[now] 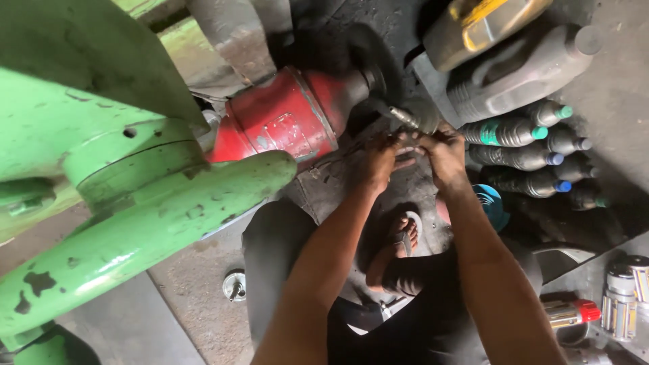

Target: Polishing metal motorcycle engine components using a bench buffer and a lathe machine.

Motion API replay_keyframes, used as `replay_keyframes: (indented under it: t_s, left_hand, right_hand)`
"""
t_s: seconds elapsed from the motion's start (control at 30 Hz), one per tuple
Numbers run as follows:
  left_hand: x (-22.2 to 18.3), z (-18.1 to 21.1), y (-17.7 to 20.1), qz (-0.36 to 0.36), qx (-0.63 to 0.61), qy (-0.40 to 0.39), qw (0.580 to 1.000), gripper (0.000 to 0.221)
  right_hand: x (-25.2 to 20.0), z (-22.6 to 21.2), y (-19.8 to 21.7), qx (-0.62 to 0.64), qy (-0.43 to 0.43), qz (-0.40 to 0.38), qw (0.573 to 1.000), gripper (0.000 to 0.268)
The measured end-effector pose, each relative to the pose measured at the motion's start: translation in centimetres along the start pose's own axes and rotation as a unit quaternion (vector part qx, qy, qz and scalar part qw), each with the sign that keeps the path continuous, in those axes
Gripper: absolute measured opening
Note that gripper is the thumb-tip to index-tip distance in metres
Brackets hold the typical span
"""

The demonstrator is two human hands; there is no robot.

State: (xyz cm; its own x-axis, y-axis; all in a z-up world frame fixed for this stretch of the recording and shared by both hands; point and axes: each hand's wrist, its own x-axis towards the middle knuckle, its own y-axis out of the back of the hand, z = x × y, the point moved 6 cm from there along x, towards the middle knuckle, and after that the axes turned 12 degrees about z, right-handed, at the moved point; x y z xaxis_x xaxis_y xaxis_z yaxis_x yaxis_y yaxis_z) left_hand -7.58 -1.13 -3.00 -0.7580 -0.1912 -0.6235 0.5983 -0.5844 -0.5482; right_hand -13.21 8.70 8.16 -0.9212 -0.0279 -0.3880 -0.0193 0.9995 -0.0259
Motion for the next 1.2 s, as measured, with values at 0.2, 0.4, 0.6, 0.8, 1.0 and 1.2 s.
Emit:
replay_keyframes:
  t_s: [0.2,0.4,0.6,0.8,1.0,1.2]
  left_hand:
    - [-0.8,0.1,0.2,0.042,0.002,-0.002,0.999,0.016]
    - [-2.3,0.4,0.9,0.077,0.004,0.015,0.997,0.02]
    - [-3.0,0.7,1.5,0.15,0.079,0.033,0.985,0.031]
    - [-1.0,0.0,-0.6,0.04,0.0,0.017,0.999,0.02]
    - [-0.2,-0.8,-0.4,0.02,-0.059,0.007,0.998,0.013]
    - [0.3,-0.3,1.5,0.052,-0.039,0.014,0.998,0.016]
  right_hand:
    - [0.0,1.4,-2.0,0.009,0.035,-0.013,0.999,0.022]
    - [1.0,2.9,-2.1,-0.036,-0.002,-0.031,0.999,0.016]
    - [0.5,2.8,-1.8,-0.055,-0.066,-0.022,0.996,0.015]
    - [0.6,1.5,0.5,0.049,-0.046,0.064,0.996,0.015]
    - [-1.0,0.1,-2.6,0.017,0.0,0.007,1.0,0.022]
    - [0.7,3.3,-3.3,-0.033,0.051,-0.008,0.998,0.019]
